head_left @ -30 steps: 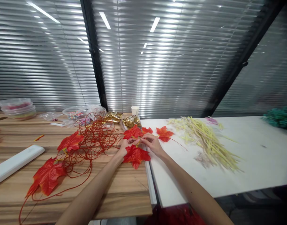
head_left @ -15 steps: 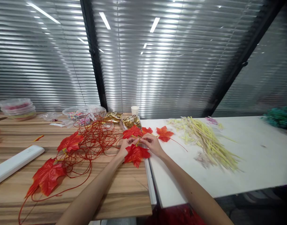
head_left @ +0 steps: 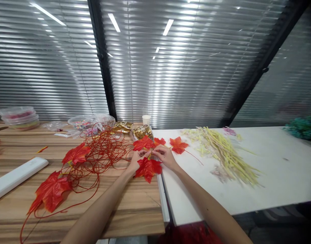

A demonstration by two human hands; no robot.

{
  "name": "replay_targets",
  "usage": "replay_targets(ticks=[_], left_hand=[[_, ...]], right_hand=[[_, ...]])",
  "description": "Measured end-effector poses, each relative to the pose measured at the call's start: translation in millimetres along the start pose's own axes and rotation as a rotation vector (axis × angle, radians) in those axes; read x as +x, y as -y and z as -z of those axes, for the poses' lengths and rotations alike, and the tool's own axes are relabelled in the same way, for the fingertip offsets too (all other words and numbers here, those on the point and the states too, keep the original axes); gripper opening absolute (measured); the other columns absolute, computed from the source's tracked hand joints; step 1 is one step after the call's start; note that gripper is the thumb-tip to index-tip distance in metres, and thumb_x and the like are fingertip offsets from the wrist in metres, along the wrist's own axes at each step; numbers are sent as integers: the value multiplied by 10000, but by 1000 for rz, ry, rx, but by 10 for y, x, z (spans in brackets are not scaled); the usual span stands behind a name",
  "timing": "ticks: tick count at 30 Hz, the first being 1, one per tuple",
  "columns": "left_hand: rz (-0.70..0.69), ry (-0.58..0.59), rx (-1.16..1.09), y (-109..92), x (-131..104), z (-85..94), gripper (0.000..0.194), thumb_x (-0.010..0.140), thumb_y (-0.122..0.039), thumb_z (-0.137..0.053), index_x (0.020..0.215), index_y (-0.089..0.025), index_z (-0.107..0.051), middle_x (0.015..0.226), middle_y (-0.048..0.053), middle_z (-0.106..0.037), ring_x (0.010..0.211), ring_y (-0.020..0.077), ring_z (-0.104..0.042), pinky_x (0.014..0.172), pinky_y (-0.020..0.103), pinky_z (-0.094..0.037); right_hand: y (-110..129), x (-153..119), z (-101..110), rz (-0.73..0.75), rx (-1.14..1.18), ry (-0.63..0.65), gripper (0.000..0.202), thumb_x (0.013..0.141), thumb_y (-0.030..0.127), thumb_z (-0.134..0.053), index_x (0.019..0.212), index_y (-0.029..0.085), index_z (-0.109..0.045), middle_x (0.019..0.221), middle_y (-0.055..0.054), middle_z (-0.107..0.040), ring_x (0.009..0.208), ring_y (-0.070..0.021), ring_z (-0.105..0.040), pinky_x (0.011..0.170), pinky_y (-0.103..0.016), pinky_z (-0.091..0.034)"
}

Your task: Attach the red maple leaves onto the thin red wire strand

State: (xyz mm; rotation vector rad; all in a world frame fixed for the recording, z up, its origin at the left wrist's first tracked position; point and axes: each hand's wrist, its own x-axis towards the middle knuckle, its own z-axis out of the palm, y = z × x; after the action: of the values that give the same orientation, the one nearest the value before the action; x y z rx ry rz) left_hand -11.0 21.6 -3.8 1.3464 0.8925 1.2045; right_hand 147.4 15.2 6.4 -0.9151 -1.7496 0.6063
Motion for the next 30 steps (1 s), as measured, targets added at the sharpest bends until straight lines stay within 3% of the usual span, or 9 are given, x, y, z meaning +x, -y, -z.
replay_targets(ticks=[22, 30], left_hand=[[-17, -78, -43, 13, 26, -14, 340, 494, -382, -744, 643, -112, -603, 645, 51, -646, 633, 165, -596, 620, 262, -450], [-30, -90, -105, 166, 93, 9, 378, 491, -362, -753, 721, -107, -597, 702, 67, -659, 696, 182, -609, 633, 268, -471]], right_hand=[[-25, -5, -7, 0, 12, 22, 160, 779, 309, -554, 730, 184, -641, 757, -51, -603, 689, -155, -545, 637, -282, -442], [0, -1, -5, 0, 10, 16, 159, 771, 313, -562, 726, 186, -647, 755, -55, -611, 682, -159, -545, 638, -290, -446]])
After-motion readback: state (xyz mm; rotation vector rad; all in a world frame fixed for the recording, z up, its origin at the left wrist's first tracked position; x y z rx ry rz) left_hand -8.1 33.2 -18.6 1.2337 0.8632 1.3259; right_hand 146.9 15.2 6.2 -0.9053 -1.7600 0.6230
